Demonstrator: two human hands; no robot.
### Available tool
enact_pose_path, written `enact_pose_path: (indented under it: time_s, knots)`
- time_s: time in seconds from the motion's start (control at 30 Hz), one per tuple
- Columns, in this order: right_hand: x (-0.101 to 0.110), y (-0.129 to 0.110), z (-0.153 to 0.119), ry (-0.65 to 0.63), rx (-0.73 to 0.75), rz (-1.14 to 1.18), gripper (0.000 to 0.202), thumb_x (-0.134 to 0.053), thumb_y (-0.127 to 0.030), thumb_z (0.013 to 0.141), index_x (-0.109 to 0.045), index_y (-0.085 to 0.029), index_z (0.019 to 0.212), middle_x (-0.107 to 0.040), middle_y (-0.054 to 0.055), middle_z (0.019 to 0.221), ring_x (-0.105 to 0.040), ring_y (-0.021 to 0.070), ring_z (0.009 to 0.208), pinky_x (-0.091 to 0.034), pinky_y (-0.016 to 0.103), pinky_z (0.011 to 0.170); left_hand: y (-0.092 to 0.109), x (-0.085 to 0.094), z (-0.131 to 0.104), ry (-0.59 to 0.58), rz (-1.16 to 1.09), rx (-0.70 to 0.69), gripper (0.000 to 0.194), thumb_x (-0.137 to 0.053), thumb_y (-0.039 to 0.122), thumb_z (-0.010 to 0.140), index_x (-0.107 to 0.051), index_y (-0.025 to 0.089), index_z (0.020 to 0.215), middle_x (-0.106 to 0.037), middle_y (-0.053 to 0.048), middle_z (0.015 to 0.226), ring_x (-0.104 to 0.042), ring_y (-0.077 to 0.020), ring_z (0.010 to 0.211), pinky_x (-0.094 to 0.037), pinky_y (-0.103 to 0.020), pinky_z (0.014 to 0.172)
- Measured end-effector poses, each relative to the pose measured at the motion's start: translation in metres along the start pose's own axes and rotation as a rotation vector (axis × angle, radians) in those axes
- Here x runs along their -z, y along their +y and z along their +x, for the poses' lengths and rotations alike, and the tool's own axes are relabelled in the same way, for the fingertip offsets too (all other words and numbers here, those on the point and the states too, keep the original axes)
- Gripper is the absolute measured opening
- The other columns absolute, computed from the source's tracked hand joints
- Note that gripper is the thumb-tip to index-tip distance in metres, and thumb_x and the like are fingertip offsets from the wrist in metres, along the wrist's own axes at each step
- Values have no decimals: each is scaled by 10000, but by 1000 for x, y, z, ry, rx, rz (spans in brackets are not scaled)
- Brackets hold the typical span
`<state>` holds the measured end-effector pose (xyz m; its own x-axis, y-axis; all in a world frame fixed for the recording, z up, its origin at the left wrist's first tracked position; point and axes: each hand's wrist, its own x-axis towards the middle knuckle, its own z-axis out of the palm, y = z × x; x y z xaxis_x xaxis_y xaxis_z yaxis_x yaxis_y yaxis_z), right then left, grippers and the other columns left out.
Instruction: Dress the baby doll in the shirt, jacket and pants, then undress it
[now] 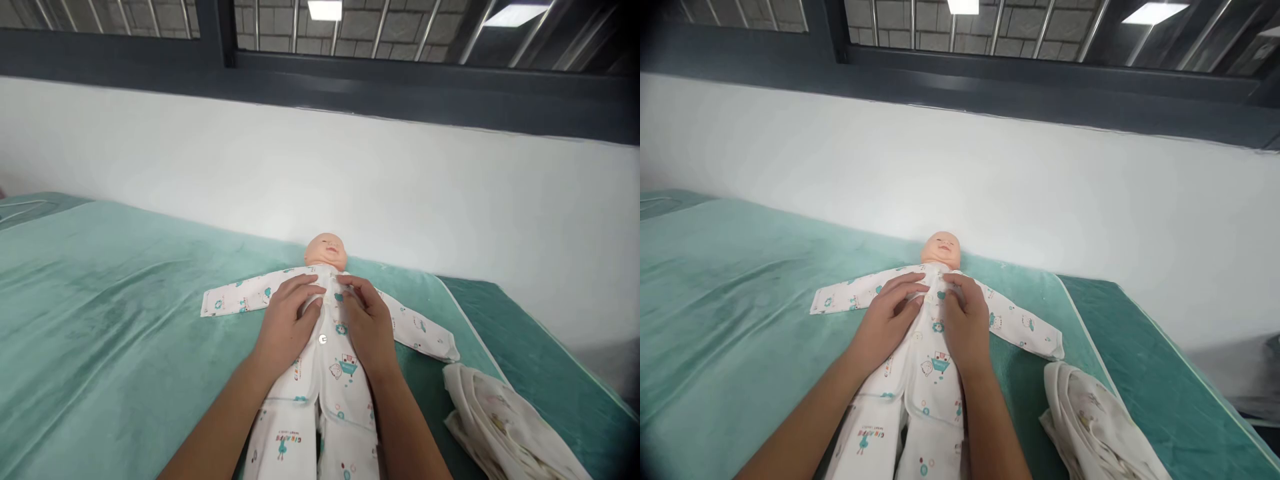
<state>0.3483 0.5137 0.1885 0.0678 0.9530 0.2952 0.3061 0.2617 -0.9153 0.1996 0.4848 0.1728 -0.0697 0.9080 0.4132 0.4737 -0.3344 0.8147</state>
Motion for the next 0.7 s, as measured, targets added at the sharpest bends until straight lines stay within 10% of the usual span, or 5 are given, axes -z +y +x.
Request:
enact_pose_path:
  time_s: [0.7]
  knots:
    - [6, 7, -23, -60, 70, 114, 152, -572, -292, 882, -713, -271, 934, -613, 39, 1351, -541, 242, 1254, -441, 427, 1017, 3, 4, 0, -20, -165, 98, 175, -577, 253, 877, -729, 288, 957, -619, -12, 1326, -503, -210, 1295, -404, -415, 1089]
